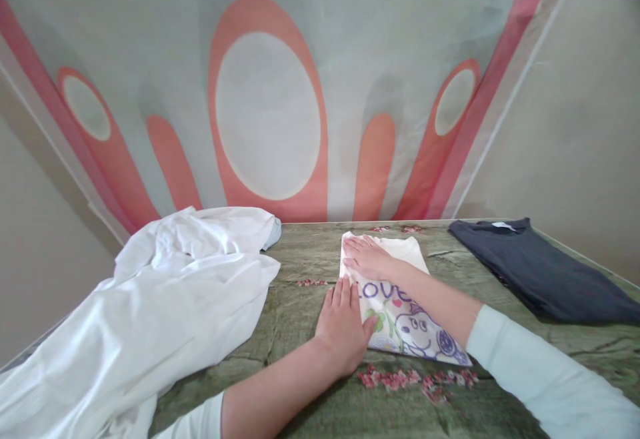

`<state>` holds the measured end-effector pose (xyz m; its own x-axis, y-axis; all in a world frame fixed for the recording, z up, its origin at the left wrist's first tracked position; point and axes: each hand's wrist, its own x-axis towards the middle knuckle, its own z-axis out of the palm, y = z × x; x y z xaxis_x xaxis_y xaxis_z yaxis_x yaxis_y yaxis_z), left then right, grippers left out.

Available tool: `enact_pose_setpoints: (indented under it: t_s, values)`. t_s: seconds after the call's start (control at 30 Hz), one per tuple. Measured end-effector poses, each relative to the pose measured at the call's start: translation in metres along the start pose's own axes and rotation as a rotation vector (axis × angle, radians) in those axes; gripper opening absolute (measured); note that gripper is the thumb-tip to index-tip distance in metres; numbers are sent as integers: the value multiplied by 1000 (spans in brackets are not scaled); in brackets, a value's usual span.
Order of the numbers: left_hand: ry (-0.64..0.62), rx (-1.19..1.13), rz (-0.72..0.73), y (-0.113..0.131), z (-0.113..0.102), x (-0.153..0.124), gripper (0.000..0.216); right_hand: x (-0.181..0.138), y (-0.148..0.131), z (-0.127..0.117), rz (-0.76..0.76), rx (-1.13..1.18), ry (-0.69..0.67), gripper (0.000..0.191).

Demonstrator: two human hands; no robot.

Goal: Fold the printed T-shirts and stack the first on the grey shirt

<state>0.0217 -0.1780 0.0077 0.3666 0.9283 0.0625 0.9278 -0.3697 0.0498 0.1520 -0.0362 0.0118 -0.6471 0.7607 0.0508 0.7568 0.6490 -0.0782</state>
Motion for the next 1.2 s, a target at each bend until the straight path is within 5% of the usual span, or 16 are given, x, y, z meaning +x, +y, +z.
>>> enact_pose_setpoints:
  t_s: [0.27,0.57,0.83,1.2]
  values:
    - [-46,24,-25,3,-6,0,69,32,20,6,149,14,-51,60]
    - [-155,217,-73,22,-29,-15,59,35,18,9,209,1,-43,59]
    - [-265,59,71,-5,-59,-22,30,-4,-1,-4,114,4,24,55]
    - [-37,-199,135,-28,-54,-52,20,-65,-53,-1,-42,84,-21,56]
